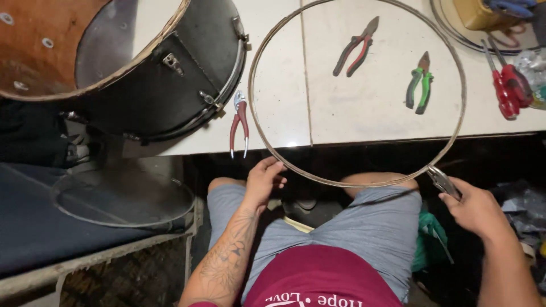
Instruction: Repairing a drum by fitting a metal wire rim onto the hoop using pliers.
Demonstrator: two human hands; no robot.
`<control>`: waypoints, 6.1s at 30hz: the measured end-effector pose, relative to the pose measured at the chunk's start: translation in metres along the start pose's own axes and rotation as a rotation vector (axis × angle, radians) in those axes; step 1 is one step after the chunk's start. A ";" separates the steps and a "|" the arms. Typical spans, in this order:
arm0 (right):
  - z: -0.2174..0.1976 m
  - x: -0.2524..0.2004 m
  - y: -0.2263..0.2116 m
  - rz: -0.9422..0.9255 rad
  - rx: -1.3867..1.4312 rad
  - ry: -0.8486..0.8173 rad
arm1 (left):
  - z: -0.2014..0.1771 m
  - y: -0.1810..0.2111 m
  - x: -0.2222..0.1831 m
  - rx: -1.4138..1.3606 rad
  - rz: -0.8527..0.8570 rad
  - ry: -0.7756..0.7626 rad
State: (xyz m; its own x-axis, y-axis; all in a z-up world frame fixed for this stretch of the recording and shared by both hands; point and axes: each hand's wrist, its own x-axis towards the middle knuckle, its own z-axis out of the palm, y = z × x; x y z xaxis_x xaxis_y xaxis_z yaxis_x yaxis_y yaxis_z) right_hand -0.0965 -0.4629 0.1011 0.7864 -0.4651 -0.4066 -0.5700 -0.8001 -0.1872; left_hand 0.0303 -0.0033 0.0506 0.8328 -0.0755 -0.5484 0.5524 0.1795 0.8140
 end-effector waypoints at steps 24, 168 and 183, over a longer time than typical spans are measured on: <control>-0.014 0.037 0.060 -0.289 -0.054 0.404 | 0.041 -0.030 0.008 -0.160 -0.049 0.036; 0.208 -0.076 -0.146 0.019 1.611 -0.053 | 0.021 -0.051 0.014 -0.054 0.062 0.157; 0.210 -0.068 -0.161 -0.105 1.451 -0.043 | 0.029 -0.050 0.017 -0.017 0.107 0.209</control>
State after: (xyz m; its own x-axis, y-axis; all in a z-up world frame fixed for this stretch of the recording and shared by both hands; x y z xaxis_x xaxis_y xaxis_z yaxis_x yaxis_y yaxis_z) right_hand -0.1082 -0.2223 -0.0292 0.8458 -0.3978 -0.3555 -0.2668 0.2617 -0.9275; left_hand 0.0176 -0.0417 0.0062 0.8600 0.1490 -0.4881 0.4591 0.1920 0.8674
